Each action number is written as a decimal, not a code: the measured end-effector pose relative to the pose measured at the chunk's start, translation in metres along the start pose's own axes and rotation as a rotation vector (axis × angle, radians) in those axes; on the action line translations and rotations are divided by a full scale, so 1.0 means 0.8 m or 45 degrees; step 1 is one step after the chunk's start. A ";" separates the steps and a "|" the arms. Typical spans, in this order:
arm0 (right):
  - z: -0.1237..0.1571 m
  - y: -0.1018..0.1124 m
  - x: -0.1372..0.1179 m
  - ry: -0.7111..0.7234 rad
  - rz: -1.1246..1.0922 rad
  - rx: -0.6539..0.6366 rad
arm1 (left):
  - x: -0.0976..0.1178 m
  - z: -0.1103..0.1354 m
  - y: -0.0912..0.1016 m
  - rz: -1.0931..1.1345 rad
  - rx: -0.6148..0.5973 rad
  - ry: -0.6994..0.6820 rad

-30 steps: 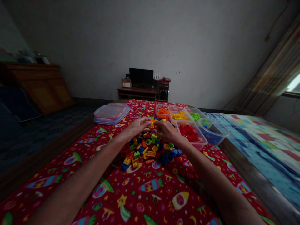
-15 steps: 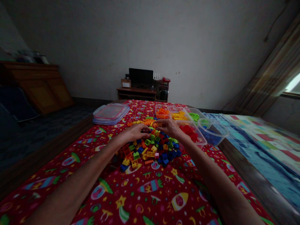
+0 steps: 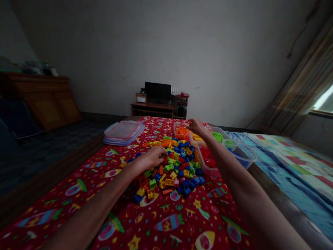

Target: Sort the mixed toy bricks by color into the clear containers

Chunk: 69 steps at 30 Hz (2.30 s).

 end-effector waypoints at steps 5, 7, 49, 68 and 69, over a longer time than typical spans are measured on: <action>0.012 0.008 0.033 -0.044 0.148 -0.062 | -0.005 -0.005 -0.002 0.041 -0.017 0.051; 0.018 0.010 0.049 -0.074 0.235 -0.128 | -0.007 -0.006 -0.003 0.046 0.002 0.056; 0.118 -0.039 -0.055 0.280 -0.898 -0.226 | -0.041 -0.012 0.031 0.039 0.167 0.168; 0.127 -0.039 -0.068 0.148 -0.937 -0.147 | 0.030 -0.004 0.003 0.166 0.124 0.085; 0.129 -0.037 -0.073 0.143 -0.895 -0.094 | 0.031 -0.005 0.001 0.179 0.140 0.109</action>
Point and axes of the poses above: each hand's wrist, its own z-axis away from the middle knuckle, its own y-axis out of the back of the hand, x = y × z, the point moved 2 cm from there along -z, towards the middle knuckle, and after that the axes turned 2 degrees about y, right-handed, at the moved point
